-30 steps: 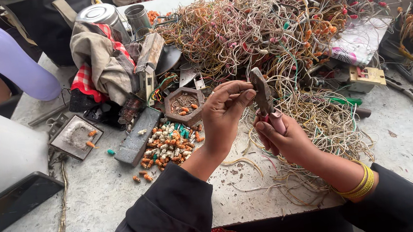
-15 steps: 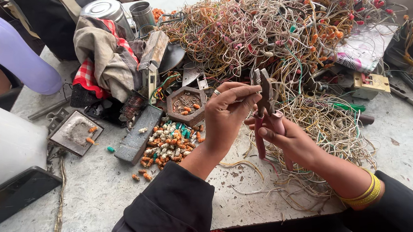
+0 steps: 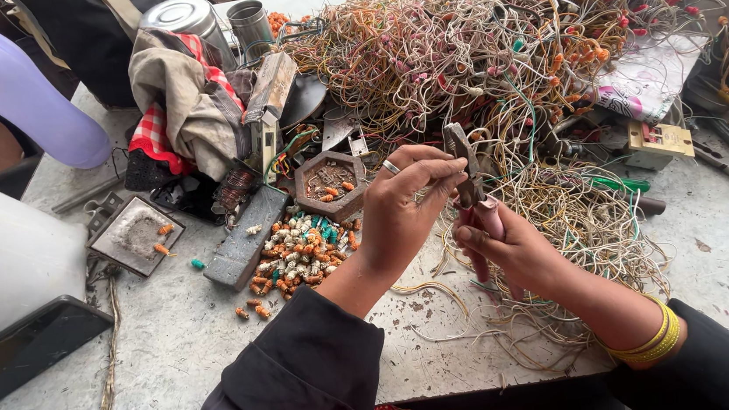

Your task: The person uses pliers to strip insulation from individual wires taken from a tangled mass on the table. They repeatedly cut and pull the insulation off each wire, dropping the stripped pieces onto the work surface.

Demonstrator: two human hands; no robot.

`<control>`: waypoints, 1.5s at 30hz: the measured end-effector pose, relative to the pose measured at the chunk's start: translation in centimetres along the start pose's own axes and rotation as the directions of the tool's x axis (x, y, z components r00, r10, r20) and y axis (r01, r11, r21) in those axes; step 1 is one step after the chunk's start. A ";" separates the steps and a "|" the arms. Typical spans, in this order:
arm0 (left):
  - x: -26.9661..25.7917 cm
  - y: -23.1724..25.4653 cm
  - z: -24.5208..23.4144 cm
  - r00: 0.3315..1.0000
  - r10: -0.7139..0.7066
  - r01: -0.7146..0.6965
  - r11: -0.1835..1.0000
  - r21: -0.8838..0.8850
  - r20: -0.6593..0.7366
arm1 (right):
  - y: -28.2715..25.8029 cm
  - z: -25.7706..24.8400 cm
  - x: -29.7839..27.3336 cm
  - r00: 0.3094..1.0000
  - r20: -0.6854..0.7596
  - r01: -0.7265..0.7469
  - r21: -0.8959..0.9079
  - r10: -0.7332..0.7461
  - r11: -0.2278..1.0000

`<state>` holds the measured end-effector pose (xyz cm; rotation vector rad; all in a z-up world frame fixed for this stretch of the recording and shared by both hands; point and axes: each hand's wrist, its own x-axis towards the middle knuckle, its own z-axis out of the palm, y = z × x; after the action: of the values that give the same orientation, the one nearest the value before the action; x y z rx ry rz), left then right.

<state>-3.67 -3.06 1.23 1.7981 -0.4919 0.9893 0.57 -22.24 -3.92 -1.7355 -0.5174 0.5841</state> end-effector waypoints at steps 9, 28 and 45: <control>-0.1 -0.6 0.6 0.999 -0.053 0.053 0.981 -0.189 0.004 | -0.8 0.8 -0.5 0.992 -0.090 0.089 -0.024 -0.090 0.996; 3.1 -1.1 -4.2 0.923 -0.238 0.164 0.954 0.252 0.301 | -2.7 -1.5 -2.3 0.923 -0.318 0.366 0.550 -0.218 0.751; 4.5 -6.3 -12.2 0.498 -0.861 0.056 0.152 0.987 0.105 | -0.7 -4.0 -3.3 0.875 -0.306 0.453 0.793 -0.376 0.408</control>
<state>-1.50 11.09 3.52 3.1227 0.5262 -0.1765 0.46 -27.12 -2.08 -0.6098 -0.4630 0.2962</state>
